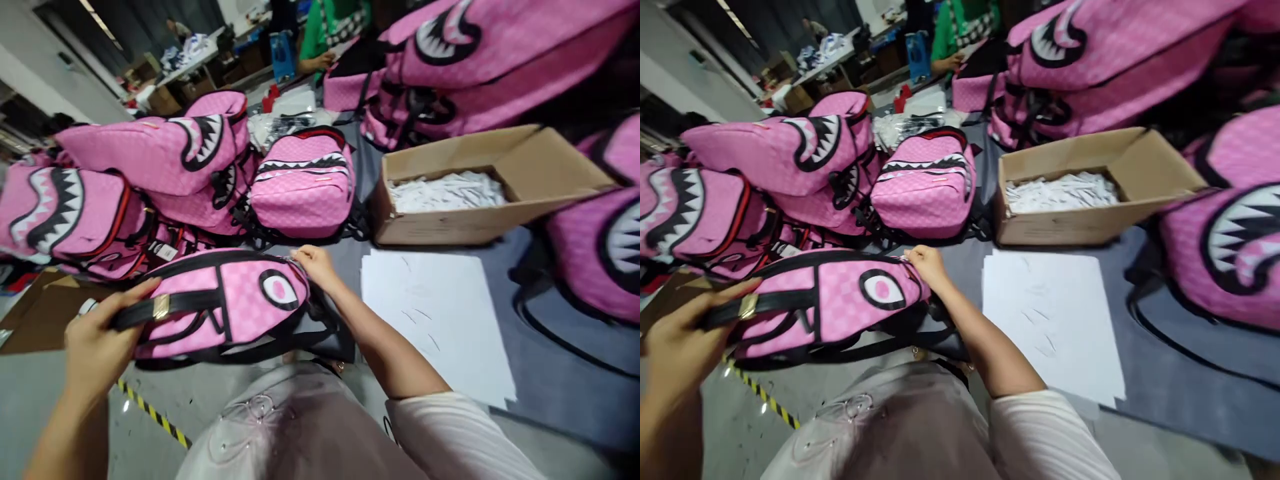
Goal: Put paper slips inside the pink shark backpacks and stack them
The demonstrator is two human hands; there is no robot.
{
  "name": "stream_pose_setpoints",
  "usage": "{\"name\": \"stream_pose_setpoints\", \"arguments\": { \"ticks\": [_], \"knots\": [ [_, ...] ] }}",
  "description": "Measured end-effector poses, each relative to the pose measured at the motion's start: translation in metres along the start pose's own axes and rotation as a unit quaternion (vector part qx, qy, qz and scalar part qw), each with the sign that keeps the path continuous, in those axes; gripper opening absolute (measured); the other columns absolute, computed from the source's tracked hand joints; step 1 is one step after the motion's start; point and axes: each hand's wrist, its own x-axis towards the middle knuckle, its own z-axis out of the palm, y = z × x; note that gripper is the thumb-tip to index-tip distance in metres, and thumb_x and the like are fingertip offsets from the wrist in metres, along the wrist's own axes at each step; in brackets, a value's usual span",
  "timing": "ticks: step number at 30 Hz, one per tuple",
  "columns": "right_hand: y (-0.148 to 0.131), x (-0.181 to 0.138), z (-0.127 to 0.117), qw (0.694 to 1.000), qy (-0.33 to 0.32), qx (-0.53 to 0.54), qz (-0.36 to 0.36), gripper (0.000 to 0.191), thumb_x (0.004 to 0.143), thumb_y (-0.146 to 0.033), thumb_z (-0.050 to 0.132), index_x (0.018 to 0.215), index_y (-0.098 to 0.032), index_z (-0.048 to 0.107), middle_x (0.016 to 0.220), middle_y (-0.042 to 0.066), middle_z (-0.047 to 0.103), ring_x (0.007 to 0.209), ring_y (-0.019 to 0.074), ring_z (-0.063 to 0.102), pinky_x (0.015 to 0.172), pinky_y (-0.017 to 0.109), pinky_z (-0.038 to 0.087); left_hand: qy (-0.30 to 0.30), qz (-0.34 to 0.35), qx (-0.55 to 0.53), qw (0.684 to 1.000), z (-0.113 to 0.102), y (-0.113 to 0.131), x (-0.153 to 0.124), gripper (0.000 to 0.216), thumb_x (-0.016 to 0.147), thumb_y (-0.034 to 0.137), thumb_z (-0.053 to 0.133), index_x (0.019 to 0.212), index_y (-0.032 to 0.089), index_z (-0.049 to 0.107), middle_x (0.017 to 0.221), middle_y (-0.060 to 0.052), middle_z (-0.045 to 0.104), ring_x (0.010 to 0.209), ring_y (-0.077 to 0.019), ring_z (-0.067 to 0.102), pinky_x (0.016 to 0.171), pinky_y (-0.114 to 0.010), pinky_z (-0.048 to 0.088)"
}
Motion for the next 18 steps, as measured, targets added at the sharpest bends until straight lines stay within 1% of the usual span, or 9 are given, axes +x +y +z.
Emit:
{"name": "stream_pose_setpoints", "arguments": {
  "ticks": [2, 4, 5, 7, 10, 12, 13, 15, 18],
  "knots": [
    [-0.008, 0.001, -0.001, 0.998, 0.056, 0.012, -0.009, 0.034, 0.073, -0.052, 0.062, 0.076, -0.019, 0.062, 0.065, 0.000, 0.059, 0.060, 0.0154, 0.053, 0.059, 0.028, 0.043, -0.067, -0.002, -0.038, 0.997, 0.003, 0.021, 0.023, 0.019, 0.079, 0.043, 0.070, 0.092, 0.030, 0.075, 0.113, 0.002, 0.077, 0.090, -0.0265, 0.073, 0.081, -0.042, 0.059],
    [-0.023, -0.009, -0.004, 0.990, 0.120, 0.005, -0.070, 0.036, 0.078, -0.051, 0.061, 0.091, -0.018, 0.064, 0.080, 0.004, 0.067, 0.073, 0.0190, 0.061, 0.071, 0.033, 0.049, -0.142, 0.005, -0.097, 0.985, 0.002, 0.030, 0.047, 0.038, 0.076, 0.048, 0.075, 0.106, 0.025, 0.075, 0.120, -0.005, 0.074, 0.102, -0.0292, 0.071, 0.092, -0.044, 0.057],
    [-0.035, -0.018, -0.005, 0.984, 0.135, -0.007, -0.114, 0.035, 0.081, -0.049, 0.060, 0.097, -0.018, 0.065, 0.088, 0.006, 0.069, 0.080, 0.0202, 0.063, 0.076, 0.034, 0.050, -0.171, 0.018, -0.121, 0.978, 0.000, 0.030, 0.058, 0.047, 0.075, 0.051, 0.077, 0.113, 0.023, 0.074, 0.125, -0.007, 0.072, 0.110, -0.0309, 0.069, 0.099, -0.045, 0.054],
    [-0.066, -0.046, -0.006, 0.971, 0.119, -0.040, -0.202, 0.029, 0.091, -0.045, 0.056, 0.100, -0.019, 0.066, 0.095, 0.007, 0.071, 0.088, 0.0207, 0.065, 0.081, 0.035, 0.050, -0.215, 0.058, -0.155, 0.963, -0.003, 0.024, 0.073, 0.060, 0.073, 0.055, 0.078, 0.123, 0.023, 0.071, 0.134, -0.009, 0.067, 0.125, -0.0335, 0.061, 0.110, -0.047, 0.046],
    [-0.121, -0.092, 0.011, 0.939, 0.040, -0.121, -0.318, 0.025, 0.099, -0.039, 0.050, 0.096, -0.021, 0.067, 0.092, 0.006, 0.071, 0.085, 0.0187, 0.065, 0.079, 0.031, 0.049, -0.276, 0.134, -0.194, 0.932, -0.003, 0.007, 0.089, 0.060, 0.076, 0.060, 0.074, 0.125, 0.025, 0.071, 0.141, -0.008, 0.062, 0.135, -0.0354, 0.052, 0.116, -0.050, 0.038],
    [-0.153, -0.113, 0.033, 0.901, 0.012, -0.229, -0.369, 0.024, 0.099, -0.039, 0.053, 0.094, -0.020, 0.068, 0.092, 0.006, 0.070, 0.086, 0.0188, 0.064, 0.078, 0.030, 0.047, -0.321, 0.187, -0.215, 0.903, -0.002, -0.006, 0.099, 0.061, 0.077, 0.062, 0.073, 0.126, 0.026, 0.070, 0.144, -0.008, 0.058, 0.137, -0.0361, 0.050, 0.117, -0.051, 0.036],
    [-0.166, -0.119, 0.044, 0.877, 0.008, -0.298, -0.376, 0.024, 0.098, -0.039, 0.055, 0.093, -0.020, 0.068, 0.092, 0.007, 0.069, 0.086, 0.0190, 0.064, 0.077, 0.030, 0.046, -0.337, 0.211, -0.223, 0.890, -0.001, -0.013, 0.105, 0.062, 0.076, 0.061, 0.073, 0.127, 0.026, 0.070, 0.145, -0.009, 0.057, 0.137, -0.0362, 0.050, 0.117, -0.051, 0.036],
    [-0.186, -0.125, 0.065, 0.821, 0.016, -0.449, -0.352, 0.023, 0.097, -0.038, 0.058, 0.090, -0.019, 0.069, 0.090, 0.007, 0.068, 0.082, 0.0194, 0.063, 0.071, 0.030, 0.042, -0.358, 0.247, -0.238, 0.869, 0.004, -0.029, 0.116, 0.065, 0.076, 0.060, 0.074, 0.131, 0.026, 0.067, 0.146, -0.009, 0.056, 0.137, -0.0360, 0.050, 0.117, -0.051, 0.035],
    [-0.203, -0.122, 0.090, 0.725, 0.041, -0.633, -0.270, 0.020, 0.098, -0.022, 0.053, 0.089, -0.017, 0.070, 0.088, 0.010, 0.069, 0.078, 0.0202, 0.062, 0.068, 0.031, 0.036, -0.355, 0.278, -0.275, 0.849, 0.021, -0.054, 0.129, 0.071, 0.076, 0.059, 0.074, 0.137, 0.025, 0.062, 0.147, -0.008, 0.055, 0.138, -0.0359, 0.049, 0.118, -0.051, 0.035]
  ]
}}
